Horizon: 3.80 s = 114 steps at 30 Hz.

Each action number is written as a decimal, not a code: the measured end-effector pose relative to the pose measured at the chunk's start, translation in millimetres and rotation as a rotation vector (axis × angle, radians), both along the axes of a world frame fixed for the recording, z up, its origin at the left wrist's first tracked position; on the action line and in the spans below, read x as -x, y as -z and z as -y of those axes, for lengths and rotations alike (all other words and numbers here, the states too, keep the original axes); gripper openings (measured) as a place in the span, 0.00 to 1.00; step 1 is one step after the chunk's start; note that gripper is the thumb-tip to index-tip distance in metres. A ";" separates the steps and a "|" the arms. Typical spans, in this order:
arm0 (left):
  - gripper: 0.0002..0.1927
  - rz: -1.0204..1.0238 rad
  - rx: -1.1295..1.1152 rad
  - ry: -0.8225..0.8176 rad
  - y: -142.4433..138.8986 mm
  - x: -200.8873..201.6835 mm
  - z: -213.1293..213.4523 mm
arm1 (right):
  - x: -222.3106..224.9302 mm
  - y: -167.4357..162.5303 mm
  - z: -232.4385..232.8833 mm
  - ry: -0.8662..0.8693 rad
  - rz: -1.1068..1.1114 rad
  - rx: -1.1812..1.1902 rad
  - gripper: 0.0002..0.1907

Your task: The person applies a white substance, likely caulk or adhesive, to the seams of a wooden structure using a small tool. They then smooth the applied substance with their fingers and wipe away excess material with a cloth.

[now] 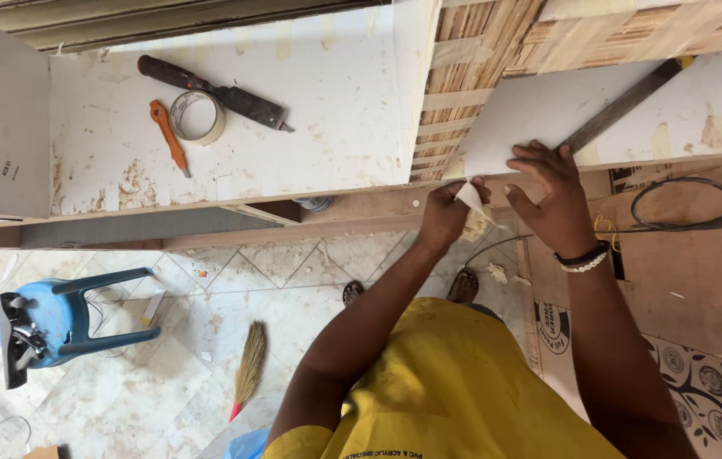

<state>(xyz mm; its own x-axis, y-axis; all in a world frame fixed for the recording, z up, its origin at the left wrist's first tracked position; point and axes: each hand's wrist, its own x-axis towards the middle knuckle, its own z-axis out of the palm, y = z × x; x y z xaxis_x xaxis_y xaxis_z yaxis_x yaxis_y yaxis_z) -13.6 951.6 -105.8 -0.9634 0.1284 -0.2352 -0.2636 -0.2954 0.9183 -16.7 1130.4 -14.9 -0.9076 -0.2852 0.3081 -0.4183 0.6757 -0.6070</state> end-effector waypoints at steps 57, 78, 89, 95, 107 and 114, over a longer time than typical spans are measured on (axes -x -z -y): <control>0.19 0.037 0.284 0.099 52.8 -27.2 69.6 | -46.3 53.9 55.9 -0.145 0.014 0.175 0.06; 0.10 0.307 0.303 -0.056 89.4 -100.4 140.5 | 39.7 25.9 71.8 0.140 -0.132 -0.213 0.04; 0.15 0.141 0.282 0.074 77.0 -84.6 117.9 | 39.3 26.3 65.1 0.080 -0.061 -0.099 0.07; 0.17 0.088 0.206 0.100 79.7 -78.2 109.4 | 38.0 20.7 67.9 0.030 -0.057 -0.211 0.04; 0.20 0.099 0.156 0.157 69.3 -73.1 93.7 | 31.1 23.6 73.2 0.100 -0.055 -0.106 0.05; 0.22 0.146 0.243 0.180 80.2 -94.6 95.3 | 38.4 28.8 65.9 0.047 -0.047 -0.200 0.05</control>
<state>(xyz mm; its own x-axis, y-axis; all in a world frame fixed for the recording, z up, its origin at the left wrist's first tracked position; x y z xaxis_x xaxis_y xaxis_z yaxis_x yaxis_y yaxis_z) 80.9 856.3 -186.0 -0.8843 0.2170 -0.4134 -0.4253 -0.0091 0.9050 -55.1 1064.5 -43.6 -0.9076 -0.3023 0.2914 -0.4077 0.8005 -0.4393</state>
